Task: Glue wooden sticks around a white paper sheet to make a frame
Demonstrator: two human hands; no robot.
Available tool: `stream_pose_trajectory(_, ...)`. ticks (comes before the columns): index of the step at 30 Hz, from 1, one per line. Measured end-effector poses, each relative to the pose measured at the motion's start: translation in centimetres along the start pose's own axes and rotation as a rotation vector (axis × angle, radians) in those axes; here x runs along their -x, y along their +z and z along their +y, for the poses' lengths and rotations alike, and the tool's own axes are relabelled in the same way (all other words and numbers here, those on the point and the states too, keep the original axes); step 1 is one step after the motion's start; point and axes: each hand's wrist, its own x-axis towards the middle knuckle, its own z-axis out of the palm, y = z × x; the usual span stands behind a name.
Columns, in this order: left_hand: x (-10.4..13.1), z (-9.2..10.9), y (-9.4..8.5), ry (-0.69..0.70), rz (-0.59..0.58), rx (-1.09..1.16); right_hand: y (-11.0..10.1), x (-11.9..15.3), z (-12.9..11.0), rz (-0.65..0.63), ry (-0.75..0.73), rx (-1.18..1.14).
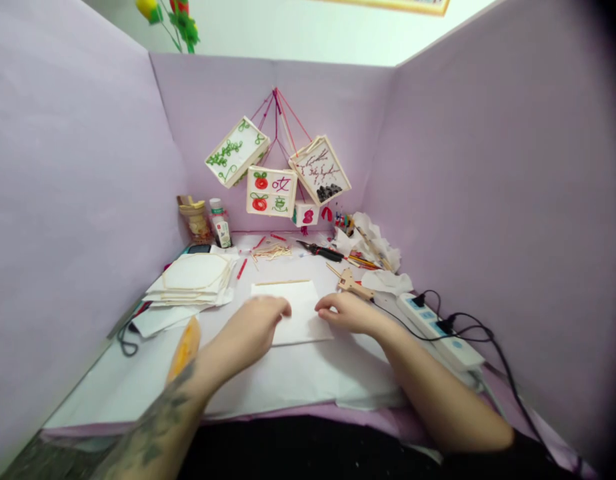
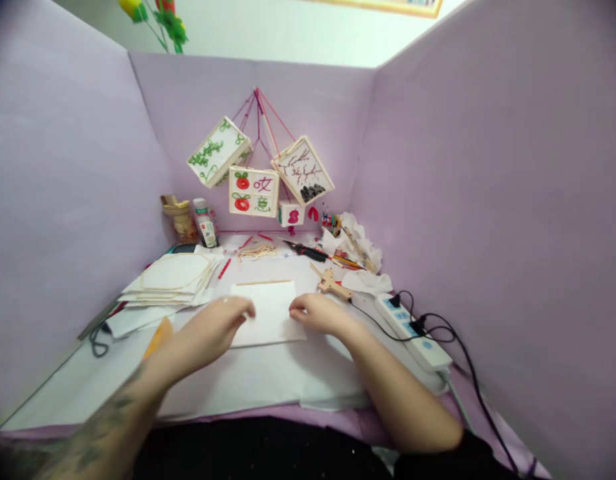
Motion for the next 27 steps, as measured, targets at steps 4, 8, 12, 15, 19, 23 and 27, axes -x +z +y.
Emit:
stream_pose_trajectory(4,-2.7,1.2,3.3,-0.066,-0.178,-0.075,2.2,-5.4,0.0,0.104,0.064,0.236)
stream_pose_trajectory(8,-2.6,2.6,4.9,-0.019,-0.132,-0.066,3.7,-10.0,-0.2,0.118,0.01,0.383)
stream_pose_trajectory(12,-0.9,3.0,4.4,0.024,-0.105,-0.091,3.5,-12.9,-0.3,0.132,0.049,0.467)
stream_pose_trajectory(15,-0.2,2.9,4.4,0.046,-0.16,-0.059,3.4,-14.2,-0.1,0.061,0.1,0.458)
stream_pose_trajectory(19,0.0,2.7,5.3,0.049,-0.192,-0.018,3.7,-14.6,0.4,0.033,0.148,0.428)
stream_pose_trajectory(23,0.1,2.8,5.8,0.06,-0.168,-0.018,3.7,-14.2,0.7,0.034,0.151,0.456)
stream_pose_trajectory(27,0.6,3.1,5.4,0.118,-0.109,-0.033,3.8,-14.9,-1.1,0.098,0.118,0.466)
